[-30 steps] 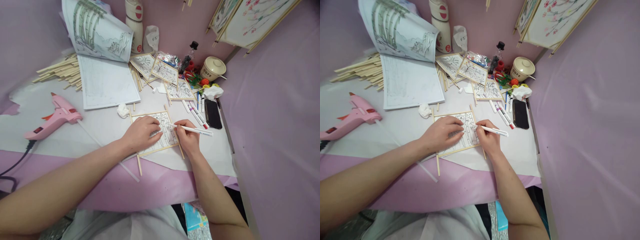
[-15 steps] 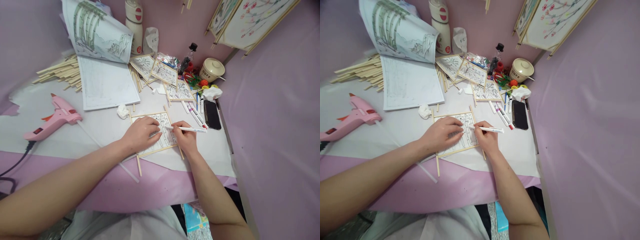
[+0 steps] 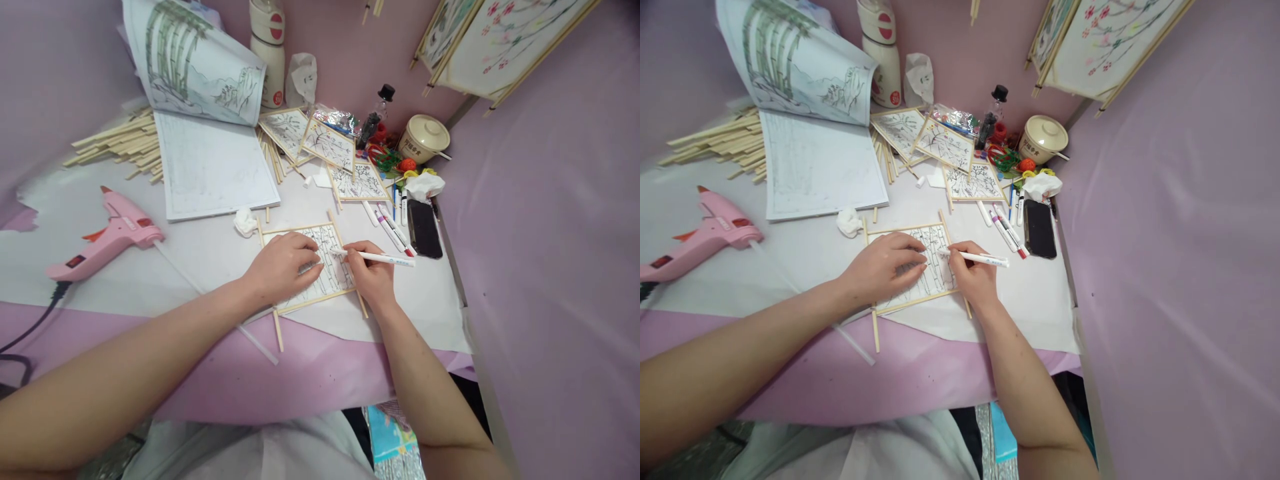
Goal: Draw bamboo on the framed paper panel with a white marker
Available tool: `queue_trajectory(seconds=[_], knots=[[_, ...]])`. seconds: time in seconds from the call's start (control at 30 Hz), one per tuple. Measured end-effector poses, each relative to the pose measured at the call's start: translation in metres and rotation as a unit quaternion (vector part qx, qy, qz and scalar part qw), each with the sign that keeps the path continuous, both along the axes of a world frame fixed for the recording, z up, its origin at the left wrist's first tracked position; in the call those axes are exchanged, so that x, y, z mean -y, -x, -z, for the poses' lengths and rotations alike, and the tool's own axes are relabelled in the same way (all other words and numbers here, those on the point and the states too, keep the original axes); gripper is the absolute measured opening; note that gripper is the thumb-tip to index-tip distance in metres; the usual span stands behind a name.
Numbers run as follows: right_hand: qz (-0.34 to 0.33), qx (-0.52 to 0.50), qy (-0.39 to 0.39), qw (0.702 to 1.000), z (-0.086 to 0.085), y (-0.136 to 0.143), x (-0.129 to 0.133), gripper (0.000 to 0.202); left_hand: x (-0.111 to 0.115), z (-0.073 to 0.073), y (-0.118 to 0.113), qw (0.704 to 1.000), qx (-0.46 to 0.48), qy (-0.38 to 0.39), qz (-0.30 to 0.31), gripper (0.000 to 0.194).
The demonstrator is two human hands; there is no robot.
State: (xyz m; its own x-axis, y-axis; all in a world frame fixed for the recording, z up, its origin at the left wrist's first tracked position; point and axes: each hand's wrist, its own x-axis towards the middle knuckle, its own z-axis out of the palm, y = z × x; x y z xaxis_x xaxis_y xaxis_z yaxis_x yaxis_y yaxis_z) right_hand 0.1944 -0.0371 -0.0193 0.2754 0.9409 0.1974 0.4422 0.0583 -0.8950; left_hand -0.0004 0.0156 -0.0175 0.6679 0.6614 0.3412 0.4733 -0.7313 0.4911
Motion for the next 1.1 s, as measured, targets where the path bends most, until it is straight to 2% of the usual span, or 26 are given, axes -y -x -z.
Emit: queue_trajectory(seconds=[0.3,0.53,0.77,0.93,1.1], knots=[[0.008,-0.006,-0.011,1.000,0.000,-0.002,0.002,0.013,0.001,-0.002,0.001,1.000,0.018,0.005,0.000,0.024],[-0.008,0.005,0.006,1.000,-0.001,-0.001,0.002,0.015,0.003,-0.009,0.004,0.987,0.126,0.046,-0.091,0.029],[-0.015,0.023,0.013,1.000,-0.001,-0.003,0.003,0.016,0.003,-0.010,0.006,0.973,0.168,0.076,-0.136,0.039],[-0.017,0.019,0.010,1.000,-0.001,-0.002,0.003,0.017,0.002,-0.010,0.006,0.978,0.141,0.099,-0.120,0.040],[-0.004,-0.002,0.012,1.000,-0.003,-0.001,0.002,0.018,0.001,-0.011,0.005,0.990,0.092,0.091,-0.065,0.036]])
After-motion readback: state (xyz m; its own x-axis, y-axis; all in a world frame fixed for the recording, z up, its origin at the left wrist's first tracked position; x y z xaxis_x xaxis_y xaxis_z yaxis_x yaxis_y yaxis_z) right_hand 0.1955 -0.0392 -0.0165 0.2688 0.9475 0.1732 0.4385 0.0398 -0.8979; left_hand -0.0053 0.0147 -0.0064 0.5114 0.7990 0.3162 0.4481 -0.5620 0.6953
